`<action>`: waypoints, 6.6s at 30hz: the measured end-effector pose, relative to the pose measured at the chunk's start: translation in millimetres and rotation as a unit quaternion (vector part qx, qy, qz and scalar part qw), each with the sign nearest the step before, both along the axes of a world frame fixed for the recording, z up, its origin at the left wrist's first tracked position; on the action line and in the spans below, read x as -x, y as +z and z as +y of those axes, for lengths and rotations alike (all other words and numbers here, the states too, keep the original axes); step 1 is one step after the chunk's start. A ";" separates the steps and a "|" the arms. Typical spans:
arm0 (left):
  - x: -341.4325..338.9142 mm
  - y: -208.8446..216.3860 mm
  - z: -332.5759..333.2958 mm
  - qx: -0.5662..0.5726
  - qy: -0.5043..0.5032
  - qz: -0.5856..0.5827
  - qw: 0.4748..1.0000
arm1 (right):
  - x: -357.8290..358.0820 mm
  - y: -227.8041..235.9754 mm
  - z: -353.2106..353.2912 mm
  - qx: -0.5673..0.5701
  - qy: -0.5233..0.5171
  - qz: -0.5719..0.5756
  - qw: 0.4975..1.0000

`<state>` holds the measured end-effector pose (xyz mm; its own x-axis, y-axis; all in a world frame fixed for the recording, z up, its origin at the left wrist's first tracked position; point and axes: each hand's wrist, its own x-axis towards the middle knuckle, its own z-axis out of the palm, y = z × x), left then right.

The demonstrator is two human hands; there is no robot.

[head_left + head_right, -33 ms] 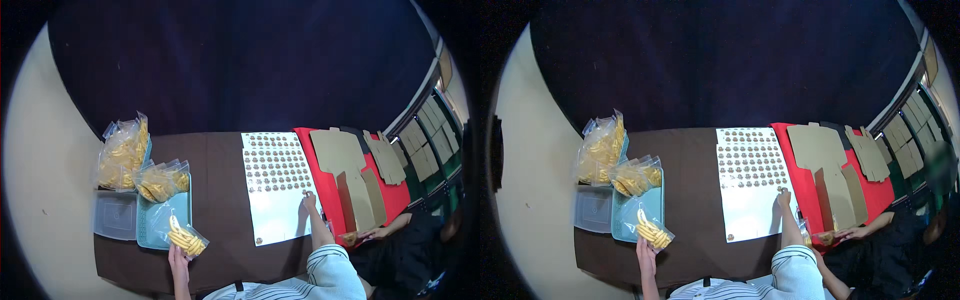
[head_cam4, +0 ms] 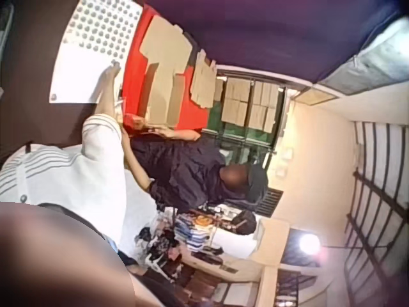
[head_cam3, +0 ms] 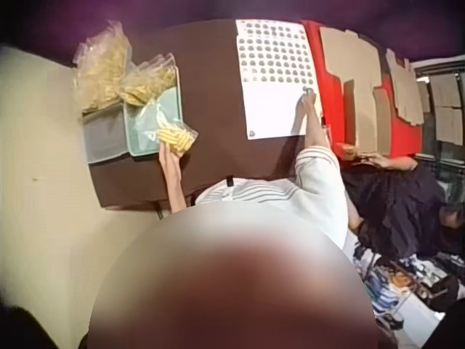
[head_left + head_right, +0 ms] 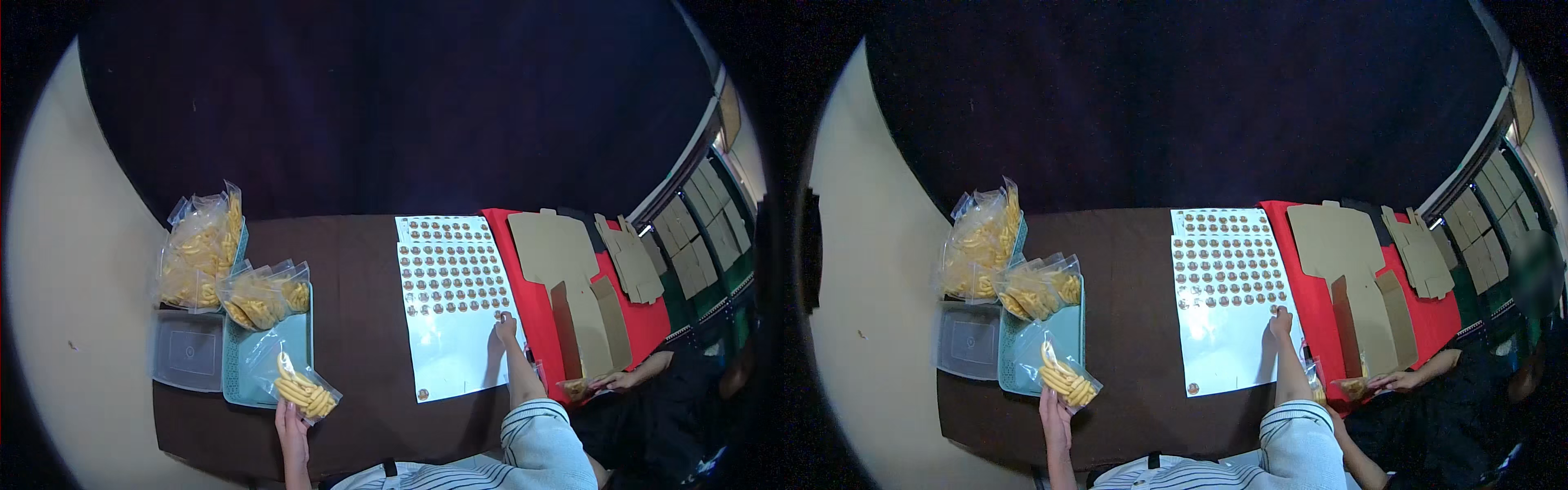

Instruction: Labeling small bags of snacks and organizing them on a table.

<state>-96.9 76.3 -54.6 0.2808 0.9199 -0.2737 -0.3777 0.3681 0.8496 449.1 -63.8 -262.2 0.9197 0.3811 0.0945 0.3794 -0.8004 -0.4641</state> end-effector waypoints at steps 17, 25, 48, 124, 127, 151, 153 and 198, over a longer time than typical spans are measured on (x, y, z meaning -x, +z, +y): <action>-58.5 -0.7 -8.8 0.015 -0.115 0.051 0.992 | -32.7 -10.0 -4.1 0.001 0.043 0.062 0.997; -63.1 -4.8 -13.5 0.023 -0.140 0.054 0.988 | -29.0 -12.8 3.7 0.021 0.016 0.091 0.996; -57.1 13.0 -25.0 -0.015 -0.140 0.048 0.989 | 17.7 8.0 -8.1 -0.129 0.059 -0.001 0.990; -60.6 69.7 -83.5 -0.079 -0.247 -0.026 0.965 | 369.9 306.1 -7.2 -0.478 0.225 0.378 0.760; -59.5 64.0 -80.5 -0.103 -0.252 -0.023 0.962 | 371.4 304.7 -6.5 -0.474 0.218 0.401 0.753; -62.8 56.2 -85.2 -0.078 -0.201 -0.016 0.976 | 377.3 295.2 -3.4 -0.489 0.214 0.379 0.756; -63.2 57.1 -85.8 -0.070 -0.192 -0.013 0.979 | 378.3 292.7 -2.7 -0.492 0.209 0.377 0.756; -52.5 68.9 -83.0 -0.168 -0.224 -0.011 0.960 | 367.3 314.4 -14.5 -0.455 0.317 0.364 0.748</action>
